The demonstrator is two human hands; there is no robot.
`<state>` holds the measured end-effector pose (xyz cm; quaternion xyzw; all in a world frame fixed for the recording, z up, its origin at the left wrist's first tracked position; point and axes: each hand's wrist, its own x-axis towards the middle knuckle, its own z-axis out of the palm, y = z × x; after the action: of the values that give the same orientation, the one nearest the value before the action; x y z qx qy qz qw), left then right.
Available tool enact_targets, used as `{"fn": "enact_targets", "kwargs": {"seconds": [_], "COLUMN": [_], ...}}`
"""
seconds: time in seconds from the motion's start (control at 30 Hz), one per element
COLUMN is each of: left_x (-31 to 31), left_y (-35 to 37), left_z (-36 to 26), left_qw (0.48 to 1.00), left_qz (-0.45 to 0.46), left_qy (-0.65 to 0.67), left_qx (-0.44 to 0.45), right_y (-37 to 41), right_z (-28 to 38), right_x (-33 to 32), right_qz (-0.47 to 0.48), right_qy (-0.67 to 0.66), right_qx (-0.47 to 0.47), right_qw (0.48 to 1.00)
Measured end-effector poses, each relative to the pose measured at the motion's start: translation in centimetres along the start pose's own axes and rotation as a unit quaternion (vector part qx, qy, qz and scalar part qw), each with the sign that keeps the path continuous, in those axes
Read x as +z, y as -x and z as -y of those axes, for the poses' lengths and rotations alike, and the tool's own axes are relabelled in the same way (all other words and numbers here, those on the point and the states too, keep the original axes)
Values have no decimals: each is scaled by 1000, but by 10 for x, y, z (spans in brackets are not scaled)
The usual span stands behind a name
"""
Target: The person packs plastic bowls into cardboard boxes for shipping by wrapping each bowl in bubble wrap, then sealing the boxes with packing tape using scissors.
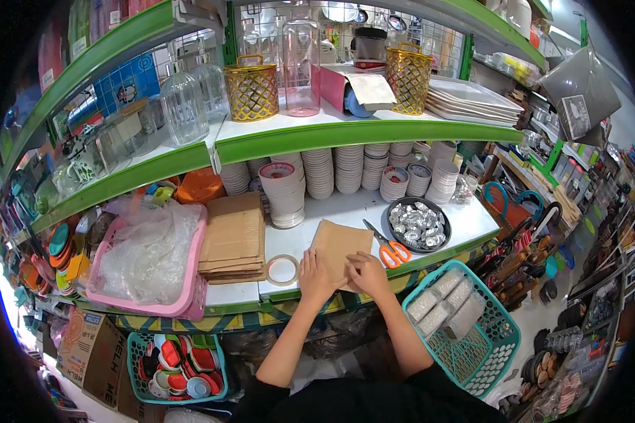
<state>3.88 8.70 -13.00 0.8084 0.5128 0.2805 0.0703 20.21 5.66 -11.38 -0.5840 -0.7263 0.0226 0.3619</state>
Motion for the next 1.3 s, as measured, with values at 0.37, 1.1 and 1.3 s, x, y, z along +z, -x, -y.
{"fn": "enact_targets", "kwargs": {"seconds": [0.37,1.1,1.3], "left_x": [-41,-29,-64], "left_y": [38,22,21], "left_z": [-42,-3,-7], "left_qw": [999,909,884], "left_qz": [-5,-136,-141], "left_qy": [-6,365,419], "left_qx": [-49,-151,-153], "right_y": [-12,-33,-42], "right_z": [15,44,16], "right_x": [10,4,6], "right_qz": [39,82,-60], "right_qy": [26,-205,-159], "right_qx": [-44,-34,29], "right_qw": [998,975,985]}}
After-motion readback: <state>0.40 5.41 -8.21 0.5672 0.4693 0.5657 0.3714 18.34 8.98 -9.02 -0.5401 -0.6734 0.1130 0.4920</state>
